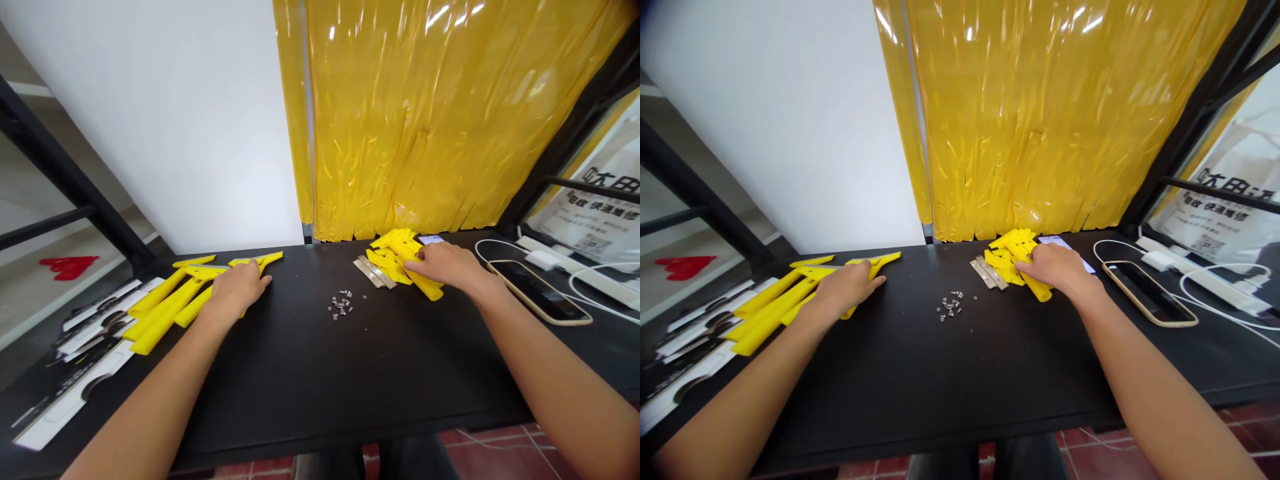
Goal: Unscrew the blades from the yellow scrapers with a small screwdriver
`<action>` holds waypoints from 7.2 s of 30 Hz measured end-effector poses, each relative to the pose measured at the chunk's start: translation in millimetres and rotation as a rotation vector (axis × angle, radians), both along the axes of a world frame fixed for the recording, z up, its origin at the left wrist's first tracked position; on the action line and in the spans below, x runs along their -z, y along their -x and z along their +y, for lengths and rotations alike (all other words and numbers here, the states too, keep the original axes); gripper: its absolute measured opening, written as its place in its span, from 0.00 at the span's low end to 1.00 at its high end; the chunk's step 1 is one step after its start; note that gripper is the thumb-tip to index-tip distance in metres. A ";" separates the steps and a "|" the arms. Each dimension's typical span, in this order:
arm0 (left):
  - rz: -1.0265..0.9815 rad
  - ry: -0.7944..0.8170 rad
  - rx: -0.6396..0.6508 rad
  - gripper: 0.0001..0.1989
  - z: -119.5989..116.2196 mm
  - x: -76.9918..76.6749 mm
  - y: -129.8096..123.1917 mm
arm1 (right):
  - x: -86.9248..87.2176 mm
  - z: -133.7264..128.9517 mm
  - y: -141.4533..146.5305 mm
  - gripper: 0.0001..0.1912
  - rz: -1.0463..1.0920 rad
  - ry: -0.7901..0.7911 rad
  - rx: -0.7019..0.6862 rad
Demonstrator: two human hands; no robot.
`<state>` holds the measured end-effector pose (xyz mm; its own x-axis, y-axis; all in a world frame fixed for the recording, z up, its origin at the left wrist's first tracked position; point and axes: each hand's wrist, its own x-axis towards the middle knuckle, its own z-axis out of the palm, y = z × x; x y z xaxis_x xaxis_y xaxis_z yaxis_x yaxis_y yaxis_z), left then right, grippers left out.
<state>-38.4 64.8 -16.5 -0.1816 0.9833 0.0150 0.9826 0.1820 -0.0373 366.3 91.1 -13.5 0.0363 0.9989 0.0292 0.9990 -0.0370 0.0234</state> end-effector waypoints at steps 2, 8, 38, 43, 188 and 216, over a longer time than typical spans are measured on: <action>-0.008 -0.025 0.018 0.18 0.5 1.1 -1.5 | -1.0 -1.4 1.8 0.28 -0.006 0.005 0.028; -0.133 -0.079 0.014 0.17 2.6 -2.8 -6.3 | -0.1 -2.2 0.4 0.30 -0.009 0.020 0.048; -1.371 0.105 0.369 0.16 -49.9 -17.6 -81.4 | 0.6 -77.0 85.3 0.08 1.237 -0.609 -0.794; -1.359 -0.016 0.397 0.31 -49.3 -16.8 -80.0 | -0.6 -72.8 81.3 0.12 1.055 -0.871 -0.633; -1.647 0.368 0.117 0.15 -52.4 14.6 -112.4 | -1.3 -68.7 76.9 0.11 0.708 -0.458 -0.802; -1.622 0.398 0.111 0.19 -49.8 20.8 -111.0 | 0.0 -63.7 75.0 0.08 0.726 -0.457 -0.742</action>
